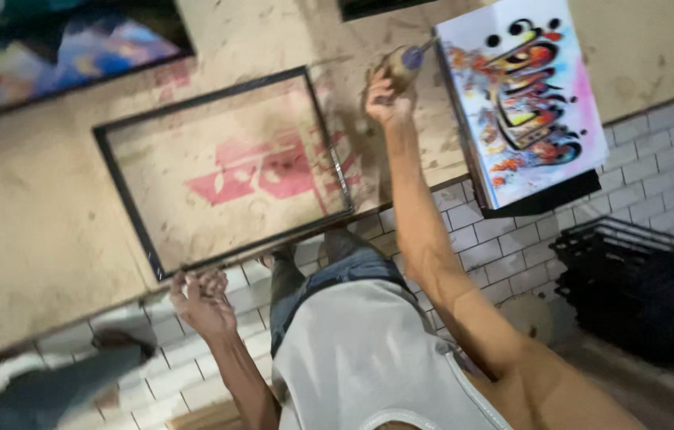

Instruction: The person applies glue to the inner edge of a picture frame using a squeeze bottle, then places a printed artwork into the frame and presses it down. This process is repeated for several different artworks, including a landscape, a beach scene, and calligraphy prints.

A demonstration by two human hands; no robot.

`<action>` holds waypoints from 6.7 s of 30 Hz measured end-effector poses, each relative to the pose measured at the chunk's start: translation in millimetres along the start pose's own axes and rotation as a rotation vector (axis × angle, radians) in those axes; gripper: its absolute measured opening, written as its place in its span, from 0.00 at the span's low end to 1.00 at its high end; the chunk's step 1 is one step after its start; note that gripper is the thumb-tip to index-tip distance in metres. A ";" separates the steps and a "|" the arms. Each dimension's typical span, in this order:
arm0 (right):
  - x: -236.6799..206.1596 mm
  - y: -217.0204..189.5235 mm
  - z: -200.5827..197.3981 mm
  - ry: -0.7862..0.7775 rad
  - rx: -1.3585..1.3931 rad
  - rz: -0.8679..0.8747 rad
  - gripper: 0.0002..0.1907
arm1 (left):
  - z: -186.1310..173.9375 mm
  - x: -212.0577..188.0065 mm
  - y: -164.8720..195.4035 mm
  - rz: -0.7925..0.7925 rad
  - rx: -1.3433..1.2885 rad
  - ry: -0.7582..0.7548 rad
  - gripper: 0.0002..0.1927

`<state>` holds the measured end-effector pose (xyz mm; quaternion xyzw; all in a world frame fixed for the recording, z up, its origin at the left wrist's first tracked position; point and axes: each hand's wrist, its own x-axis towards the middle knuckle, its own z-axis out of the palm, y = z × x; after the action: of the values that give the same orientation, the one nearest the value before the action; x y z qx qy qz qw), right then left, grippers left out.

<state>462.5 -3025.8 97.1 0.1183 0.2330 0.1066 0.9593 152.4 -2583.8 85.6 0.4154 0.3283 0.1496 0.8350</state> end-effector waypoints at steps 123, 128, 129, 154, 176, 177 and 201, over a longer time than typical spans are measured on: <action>-93.3 107.1 -97.0 0.083 -2.137 -0.730 0.40 | 83.2 107.0 107.4 0.068 0.796 -0.429 0.40; -88.7 102.3 -104.6 0.010 -2.309 -0.893 0.41 | 82.5 114.4 101.9 0.081 0.860 -0.399 0.43; -88.2 101.5 -106.2 0.042 -2.321 -0.893 0.41 | 81.4 117.6 99.4 0.098 0.900 -0.394 0.44; -103.0 63.9 -91.6 0.366 -2.690 -0.429 0.39 | 36.5 177.9 69.9 0.362 1.496 -0.255 0.36; 84.4 210.0 -13.8 -0.564 -3.079 -0.751 0.59 | 105.6 51.9 24.2 0.654 1.684 -0.821 0.53; 75.3 206.5 -16.3 -0.596 -3.007 -0.892 0.59 | 101.5 60.9 27.2 0.592 1.521 -0.819 0.55; 82.8 179.4 59.0 0.173 -2.340 -0.742 0.55 | 42.6 185.8 109.1 0.156 0.622 0.006 0.19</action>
<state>535.5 -2844.4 162.7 -0.8938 0.0793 -0.0205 0.4410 321.0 -2445.5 112.0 0.6742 0.3279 0.1067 0.6531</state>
